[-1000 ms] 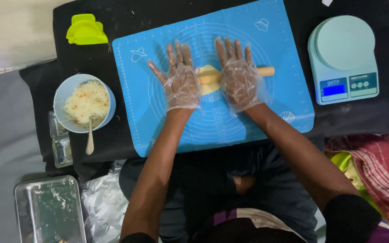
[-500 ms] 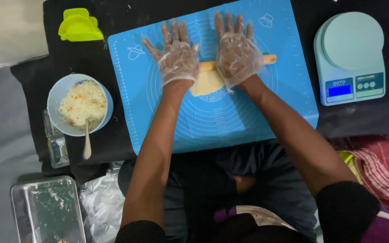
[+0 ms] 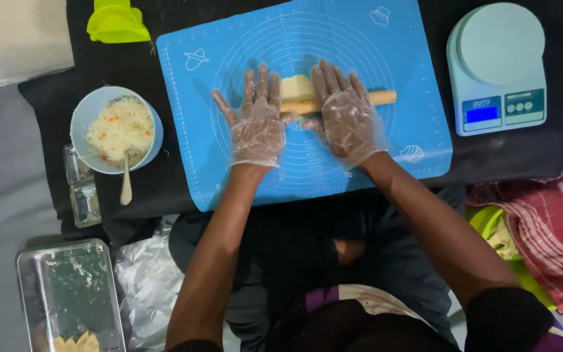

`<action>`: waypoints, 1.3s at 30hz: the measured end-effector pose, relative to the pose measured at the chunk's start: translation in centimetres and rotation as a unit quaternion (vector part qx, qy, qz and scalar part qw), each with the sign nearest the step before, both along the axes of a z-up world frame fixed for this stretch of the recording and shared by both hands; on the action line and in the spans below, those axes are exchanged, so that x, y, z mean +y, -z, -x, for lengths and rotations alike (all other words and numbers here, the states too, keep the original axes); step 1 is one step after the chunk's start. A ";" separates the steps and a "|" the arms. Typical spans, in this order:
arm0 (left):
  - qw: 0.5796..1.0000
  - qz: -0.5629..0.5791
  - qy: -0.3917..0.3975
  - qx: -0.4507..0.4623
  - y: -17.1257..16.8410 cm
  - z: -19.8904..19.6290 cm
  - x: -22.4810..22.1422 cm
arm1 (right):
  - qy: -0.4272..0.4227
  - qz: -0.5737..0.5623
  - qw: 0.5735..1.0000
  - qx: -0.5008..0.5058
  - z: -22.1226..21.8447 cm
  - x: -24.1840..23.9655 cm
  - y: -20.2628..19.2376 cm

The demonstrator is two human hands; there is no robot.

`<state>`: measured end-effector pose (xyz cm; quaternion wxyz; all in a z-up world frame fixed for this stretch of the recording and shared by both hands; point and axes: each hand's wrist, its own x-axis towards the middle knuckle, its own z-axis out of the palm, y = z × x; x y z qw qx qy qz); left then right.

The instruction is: A person is weighing small portions of dough and then flattening them into circles using their hands and a rolling pin on a silicone mat.

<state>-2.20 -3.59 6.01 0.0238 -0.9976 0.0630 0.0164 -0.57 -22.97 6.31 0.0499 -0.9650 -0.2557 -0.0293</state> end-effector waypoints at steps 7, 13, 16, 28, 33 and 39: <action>0.993 0.040 0.005 0.114 -5.7 2.9 -0.5 | 0.003 0.027 0.995 0.096 2.5 0.6 -4.4; 0.991 0.043 0.006 0.125 -5.2 4.3 -0.6 | 0.005 0.017 0.995 0.096 3.7 0.5 -4.4; 0.990 0.039 0.002 0.132 -5.0 4.9 -0.7 | 0.004 0.018 0.995 0.097 4.2 0.2 -3.6; 0.983 0.030 -0.006 0.182 -5.7 8.0 -0.9 | -0.025 0.051 0.996 0.066 5.9 -1.9 -0.6; 0.999 0.039 0.000 0.029 -0.9 7.8 0.5 | -0.052 0.027 0.997 0.043 4.6 -2.7 -0.3; 0.983 0.071 -0.003 -0.171 -0.3 3.4 1.0 | -0.096 -0.010 0.995 0.016 -1.1 -3.1 0.5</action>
